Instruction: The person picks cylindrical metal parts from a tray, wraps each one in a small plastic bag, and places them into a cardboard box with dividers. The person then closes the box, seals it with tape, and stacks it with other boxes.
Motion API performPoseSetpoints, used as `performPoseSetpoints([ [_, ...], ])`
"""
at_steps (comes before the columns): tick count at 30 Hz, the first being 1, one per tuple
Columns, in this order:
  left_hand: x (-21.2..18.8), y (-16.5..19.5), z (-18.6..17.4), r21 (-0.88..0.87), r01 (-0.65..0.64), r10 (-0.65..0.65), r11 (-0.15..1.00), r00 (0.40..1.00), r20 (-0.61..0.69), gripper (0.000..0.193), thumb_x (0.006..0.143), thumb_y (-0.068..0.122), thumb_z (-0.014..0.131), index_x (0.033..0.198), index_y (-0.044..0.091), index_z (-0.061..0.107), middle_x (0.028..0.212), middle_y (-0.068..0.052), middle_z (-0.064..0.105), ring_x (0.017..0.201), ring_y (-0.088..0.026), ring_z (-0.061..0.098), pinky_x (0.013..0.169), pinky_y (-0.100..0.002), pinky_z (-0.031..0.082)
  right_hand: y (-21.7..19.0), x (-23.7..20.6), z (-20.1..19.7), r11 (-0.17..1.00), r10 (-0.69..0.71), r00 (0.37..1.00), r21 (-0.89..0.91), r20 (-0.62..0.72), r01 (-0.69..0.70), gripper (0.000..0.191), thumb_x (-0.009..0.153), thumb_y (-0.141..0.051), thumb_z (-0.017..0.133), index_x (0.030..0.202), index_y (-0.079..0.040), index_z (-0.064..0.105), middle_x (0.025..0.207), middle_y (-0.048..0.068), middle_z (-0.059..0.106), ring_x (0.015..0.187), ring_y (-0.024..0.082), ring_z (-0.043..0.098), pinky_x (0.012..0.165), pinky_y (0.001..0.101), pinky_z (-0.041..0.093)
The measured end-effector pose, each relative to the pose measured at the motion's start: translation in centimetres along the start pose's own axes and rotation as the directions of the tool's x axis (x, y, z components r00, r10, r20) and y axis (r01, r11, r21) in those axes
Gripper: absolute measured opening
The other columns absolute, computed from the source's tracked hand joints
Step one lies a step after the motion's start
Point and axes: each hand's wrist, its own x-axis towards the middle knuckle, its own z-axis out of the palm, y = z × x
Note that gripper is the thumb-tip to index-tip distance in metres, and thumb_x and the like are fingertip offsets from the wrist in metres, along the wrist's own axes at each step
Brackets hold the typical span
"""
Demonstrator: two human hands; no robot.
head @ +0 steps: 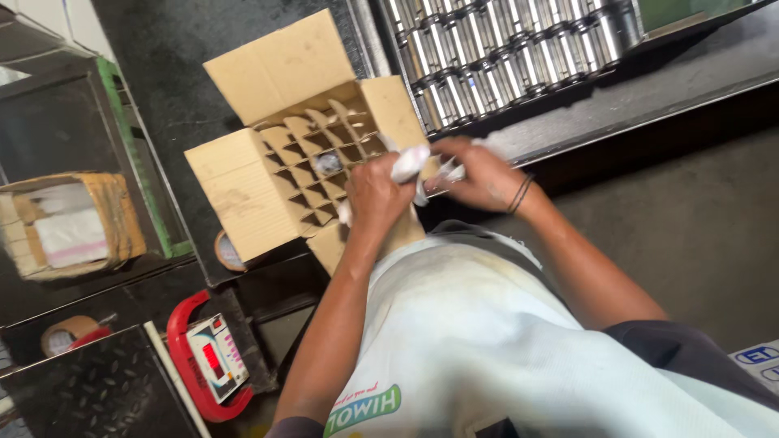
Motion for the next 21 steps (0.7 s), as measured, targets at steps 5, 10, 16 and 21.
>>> performPoseSetpoints([
  [5,-1.0,2.7,-1.0,-0.180,0.362,-0.360,0.915,0.932,0.043,0.021,0.080,0.018,0.082,0.094,0.004,0.073,0.076,-0.011,0.074,0.054,-0.016,0.068,0.048,-0.033,0.052,2.1,-0.6,-2.3,0.837,0.279,0.953,0.518,-0.122,-0.179,0.055,0.088,-0.027,0.078,0.133,-0.004,0.056,0.085,0.005,0.061,0.076,0.015,0.056,0.070,0.0301,0.046],
  [10,-2.0,2.4,-3.1,0.287,0.048,0.006,0.957,0.983,-0.183,0.024,0.083,0.019,0.081,0.094,-0.002,0.078,0.075,-0.019,0.073,0.065,-0.026,0.072,0.063,-0.037,0.057,10.2,0.9,-5.1,0.857,0.445,0.816,-0.089,-0.370,-0.508,0.073,0.087,-0.038,0.090,0.134,0.003,0.052,0.098,0.019,0.072,0.084,0.025,0.071,0.078,0.0383,0.057],
  [16,-2.8,4.5,-0.2,0.180,0.142,-0.113,0.973,0.980,-0.166,0.029,0.087,0.026,0.079,0.094,-0.002,0.076,0.072,-0.019,0.071,0.061,-0.026,0.071,0.061,-0.038,0.054,15.5,4.8,-4.8,0.781,0.515,0.678,-0.039,-0.524,-0.623,0.055,0.078,-0.037,0.084,0.109,0.003,0.064,0.077,0.017,0.071,0.067,0.026,0.071,0.067,0.0428,0.060],
  [21,-3.2,5.2,0.2,0.040,0.178,-0.167,0.983,0.968,-0.187,0.030,0.093,0.027,0.074,0.098,-0.002,0.074,0.071,-0.016,0.072,0.059,-0.023,0.070,0.059,-0.038,0.052,13.0,2.5,-6.5,0.745,0.426,0.740,-0.262,-0.521,-0.614,0.046,0.090,-0.040,0.077,0.073,0.003,0.072,0.063,0.017,0.064,0.054,0.023,0.057,0.051,0.0383,0.045],
])
